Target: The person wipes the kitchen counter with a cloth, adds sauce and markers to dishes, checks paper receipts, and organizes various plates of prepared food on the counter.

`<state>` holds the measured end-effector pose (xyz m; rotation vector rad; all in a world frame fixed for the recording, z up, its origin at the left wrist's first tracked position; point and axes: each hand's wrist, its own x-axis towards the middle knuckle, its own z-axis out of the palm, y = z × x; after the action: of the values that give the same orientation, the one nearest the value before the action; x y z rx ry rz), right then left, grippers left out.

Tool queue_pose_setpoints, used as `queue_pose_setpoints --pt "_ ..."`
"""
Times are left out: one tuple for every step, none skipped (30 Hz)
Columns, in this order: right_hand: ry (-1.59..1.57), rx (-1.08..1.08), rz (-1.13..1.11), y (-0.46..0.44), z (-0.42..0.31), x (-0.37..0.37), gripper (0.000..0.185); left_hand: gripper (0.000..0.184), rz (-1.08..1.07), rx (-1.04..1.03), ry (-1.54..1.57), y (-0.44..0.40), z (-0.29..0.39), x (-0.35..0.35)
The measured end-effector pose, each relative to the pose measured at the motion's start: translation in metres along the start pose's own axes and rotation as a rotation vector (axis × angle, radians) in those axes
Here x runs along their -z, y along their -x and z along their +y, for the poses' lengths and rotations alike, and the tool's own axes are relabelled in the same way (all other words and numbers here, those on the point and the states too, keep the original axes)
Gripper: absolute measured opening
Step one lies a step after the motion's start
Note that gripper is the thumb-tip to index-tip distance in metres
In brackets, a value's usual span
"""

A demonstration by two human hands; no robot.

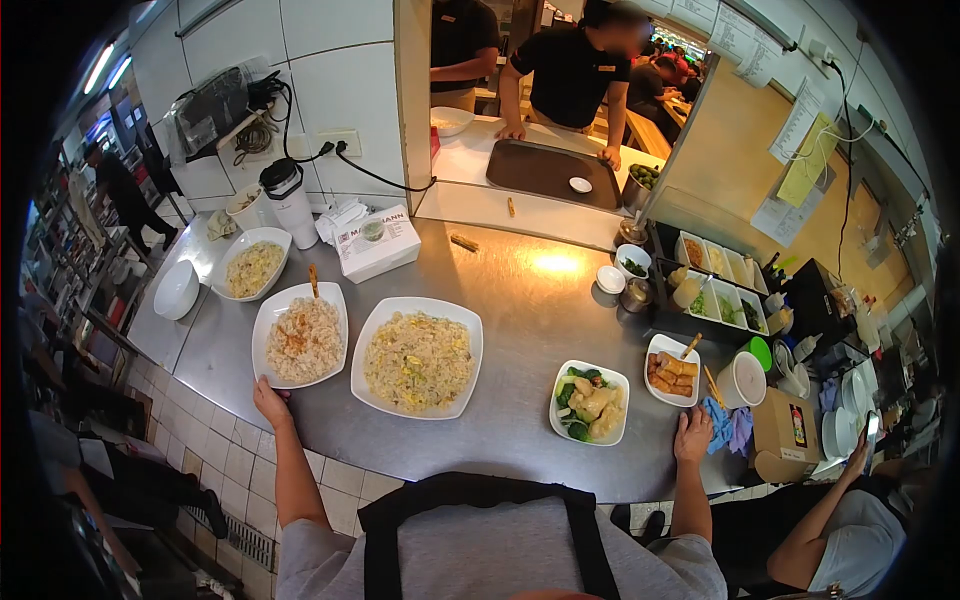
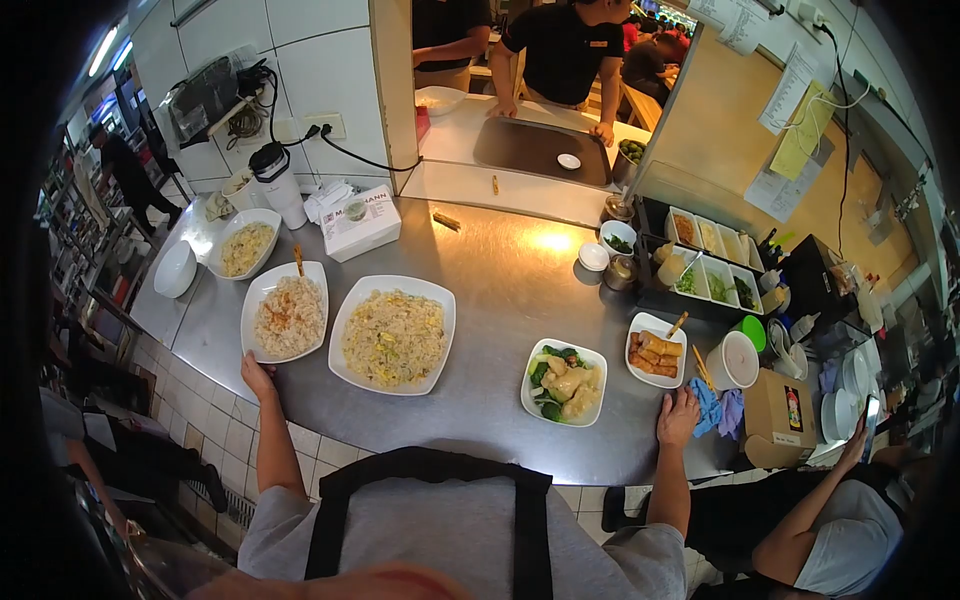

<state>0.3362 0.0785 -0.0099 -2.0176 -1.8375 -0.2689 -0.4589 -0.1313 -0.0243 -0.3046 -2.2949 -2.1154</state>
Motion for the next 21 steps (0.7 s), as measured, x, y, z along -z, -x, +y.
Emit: queue_pose_setpoints --pt "-0.002 0.003 0.002 0.0001 -0.0001 0.0001 0.037 0.03 -0.002 0.0 0.014 0.0006 0.001 -0.0003" --pt "-0.002 0.008 0.005 0.0002 0.0001 -0.0001 0.037 0.03 -0.004 0.0 0.027 0.0014 0.0018 -0.0009" --pt "-0.002 0.012 0.009 0.0004 0.0006 -0.0006 0.037 0.03 -0.006 0.0 0.041 0.0018 0.0023 -0.0012" --pt "-0.002 0.016 0.012 0.0005 0.0012 -0.001 0.037 0.03 -0.007 0.001 0.037 0.0015 0.0024 -0.0012" --pt "-0.002 0.017 0.012 0.0006 0.002 -0.0015 0.037 0.03 -0.008 0.002 0.034 0.0015 0.0027 -0.0012" --pt "-0.001 0.018 0.012 0.0006 0.0025 -0.0019 0.037 0.03 -0.008 0.003 0.03 0.0014 0.003 -0.001" --pt "-0.001 0.02 0.012 0.0004 0.0027 -0.0021 0.037 0.03 -0.007 0.004 0.029 0.0014 0.0032 -0.0009" --pt "0.001 0.016 0.005 0.0 0.0026 -0.002 0.037 0.03 -0.006 0.006 0.027 0.0015 0.0034 -0.0009" --pt "0.003 0.012 -0.002 -0.0003 0.0022 -0.0017 0.037 0.03 -0.005 0.007 0.026 0.0022 0.0048 -0.0011" --pt "0.006 0.007 -0.009 -0.0003 0.0021 -0.0014 0.037 0.03 -0.002 0.006 0.022 0.003 0.0061 -0.0013" --pt "0.003 0.004 -0.011 -0.0004 0.0022 -0.0015 0.037 0.031 0.001 0.005 0.019 0.0039 0.0075 -0.0016" --pt "0.0 0.001 -0.013 -0.0003 0.0025 -0.0016 0.037 0.031 0.003 0.003 0.016 0.0046 0.0083 -0.0014" --pt "-0.003 -0.002 -0.016 -0.0002 0.0027 -0.0017 0.038 0.031 0.0 0.001 0.013 0.0036 0.0063 -0.0008" --pt "-0.001 -0.002 -0.018 -0.0001 0.0027 -0.0016 0.038 0.032 -0.003 -0.001 0.01 0.0016 0.0035 -0.0003" --pt "0.001 -0.002 -0.021 -0.0001 0.0026 -0.0015 0.038 0.032 -0.006 -0.003 0.007 0.0008 0.0023 -0.0003" --pt "0.003 -0.002 -0.023 -0.0003 0.0026 -0.0014 0.038 0.032 -0.004 -0.006 0.008 0.0006 0.0009 -0.0004" --pt "0.003 -0.004 -0.023 -0.0005 0.0026 -0.0016 0.038 0.032 -0.001 -0.01 0.009 0.0001 -0.0004 -0.0003" --pt "0.003 -0.005 -0.022 -0.0006 0.0028 -0.0019 0.038 0.032 0.001 -0.013 0.009 0.0001 0.0 -0.0002" --pt "0.003 -0.007 -0.023 -0.0006 0.003 -0.0022 0.038 0.031 0.0 -0.009 0.014 0.0001 0.0004 0.0" --pt "0.001 -0.008 -0.021 -0.0008 0.0033 -0.0026 0.038 0.031 -0.001 -0.005 0.02 0.0003 0.0006 -0.0001" --pt "-0.001 -0.008 -0.02 -0.0009 0.0036 -0.0029 0.038 0.031 -0.002 0.0 0.025 0.0013 0.0023 -0.0003"
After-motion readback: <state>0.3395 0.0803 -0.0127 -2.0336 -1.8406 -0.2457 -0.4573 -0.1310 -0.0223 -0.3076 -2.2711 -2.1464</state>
